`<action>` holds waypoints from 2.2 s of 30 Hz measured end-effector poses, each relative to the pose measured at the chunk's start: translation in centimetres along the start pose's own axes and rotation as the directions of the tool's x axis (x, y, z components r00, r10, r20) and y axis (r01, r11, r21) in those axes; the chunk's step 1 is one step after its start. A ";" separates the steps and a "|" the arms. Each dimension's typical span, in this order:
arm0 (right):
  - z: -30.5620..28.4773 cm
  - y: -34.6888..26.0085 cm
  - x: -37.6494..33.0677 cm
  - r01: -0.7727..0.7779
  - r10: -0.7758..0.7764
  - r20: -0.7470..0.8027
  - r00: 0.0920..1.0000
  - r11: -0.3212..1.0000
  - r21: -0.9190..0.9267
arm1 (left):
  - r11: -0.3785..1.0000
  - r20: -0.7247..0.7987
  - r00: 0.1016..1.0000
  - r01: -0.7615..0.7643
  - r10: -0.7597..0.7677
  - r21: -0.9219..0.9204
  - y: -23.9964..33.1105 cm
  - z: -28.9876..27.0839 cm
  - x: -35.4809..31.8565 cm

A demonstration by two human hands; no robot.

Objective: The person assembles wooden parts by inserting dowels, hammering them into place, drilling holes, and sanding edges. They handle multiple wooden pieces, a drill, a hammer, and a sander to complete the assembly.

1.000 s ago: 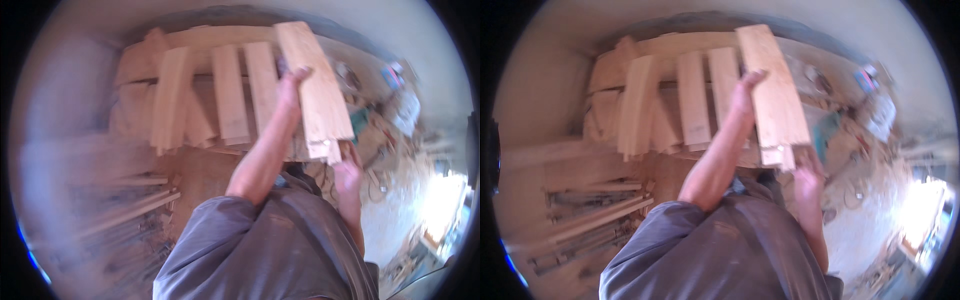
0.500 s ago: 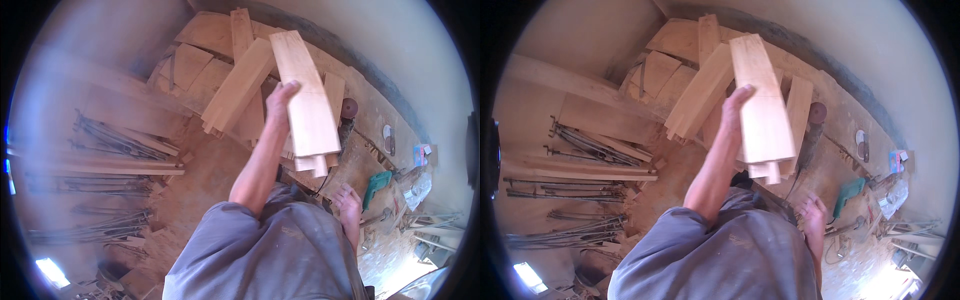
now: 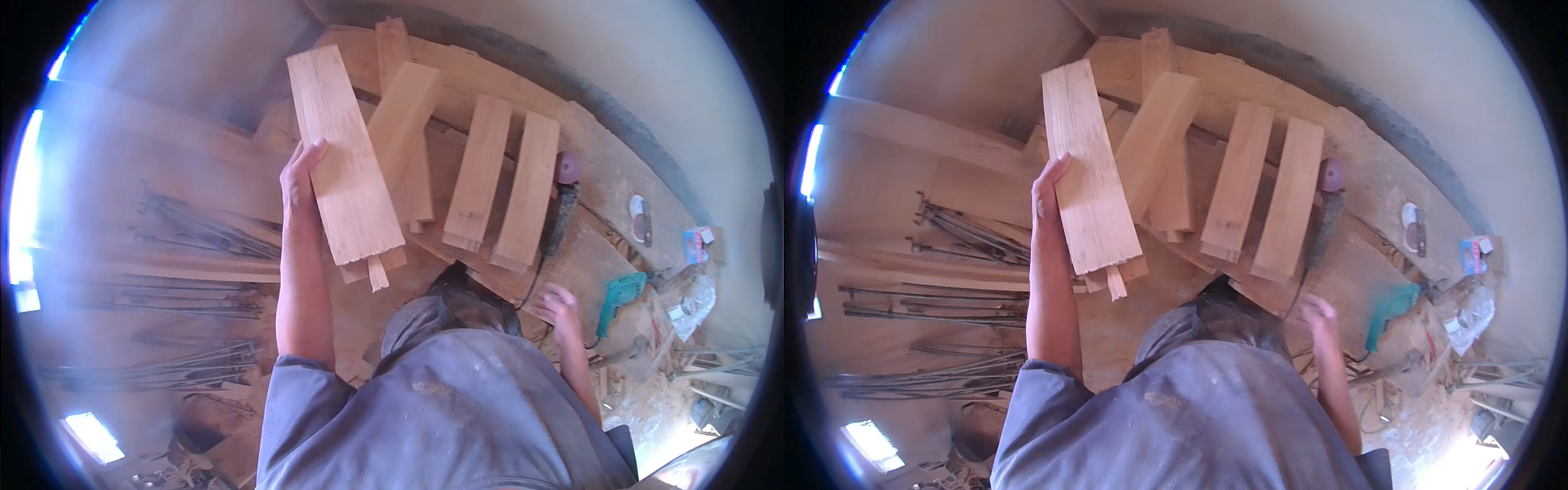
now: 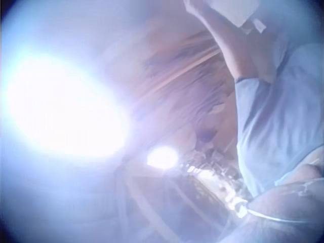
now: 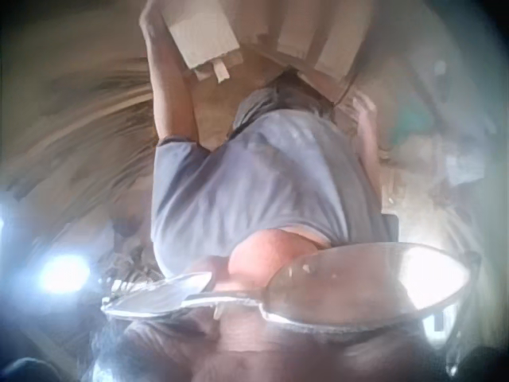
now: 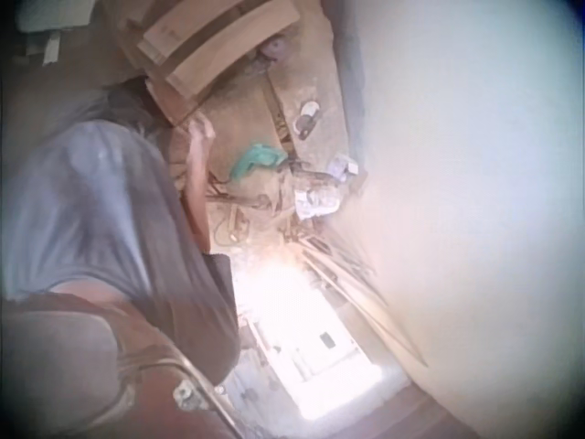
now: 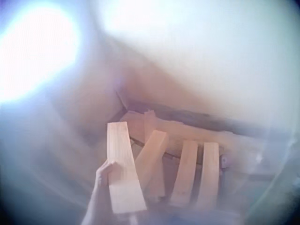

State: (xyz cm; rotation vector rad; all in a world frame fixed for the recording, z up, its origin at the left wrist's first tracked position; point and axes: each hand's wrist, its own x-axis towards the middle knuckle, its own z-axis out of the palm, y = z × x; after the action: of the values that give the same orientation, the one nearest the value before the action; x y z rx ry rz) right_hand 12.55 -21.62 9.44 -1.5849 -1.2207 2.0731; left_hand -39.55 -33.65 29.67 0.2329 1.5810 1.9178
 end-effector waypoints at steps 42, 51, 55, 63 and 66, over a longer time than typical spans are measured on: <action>17.3 8.3 -3.4 -0.129 -0.059 -0.265 0.963 0.760 -0.637 | 0.523 0.240 0.961 -0.134 -0.140 0.842 -12.8 -0.7 18.8; 15.8 10.5 -5.1 -0.152 -0.079 -0.379 0.922 0.826 -0.542 | -0.068 0.213 0.972 -0.221 -0.100 0.973 -11.9 3.2 16.0; 16.1 12.4 -5.6 -0.159 -0.047 -0.369 0.928 0.847 -0.508 | 0.267 0.299 0.954 -0.289 0.003 0.920 -12.9 0.2 17.5; 20.1 3.8 -4.3 0.205 -0.268 -0.063 0.961 0.848 -0.490 | 0.939 0.385 0.862 0.255 -0.328 0.229 -15.2 3.7 11.6; 20.8 -0.4 -3.8 0.256 -0.254 0.035 0.967 0.964 -0.065 | 0.917 0.450 0.803 0.382 -0.391 0.115 -15.1 6.7 9.0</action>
State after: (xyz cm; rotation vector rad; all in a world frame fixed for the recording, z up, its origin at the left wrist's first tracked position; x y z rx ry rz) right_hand -4.63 -33.33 13.31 -1.3492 -1.4368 1.9129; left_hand -37.82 -21.82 15.07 0.3225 1.2076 1.3966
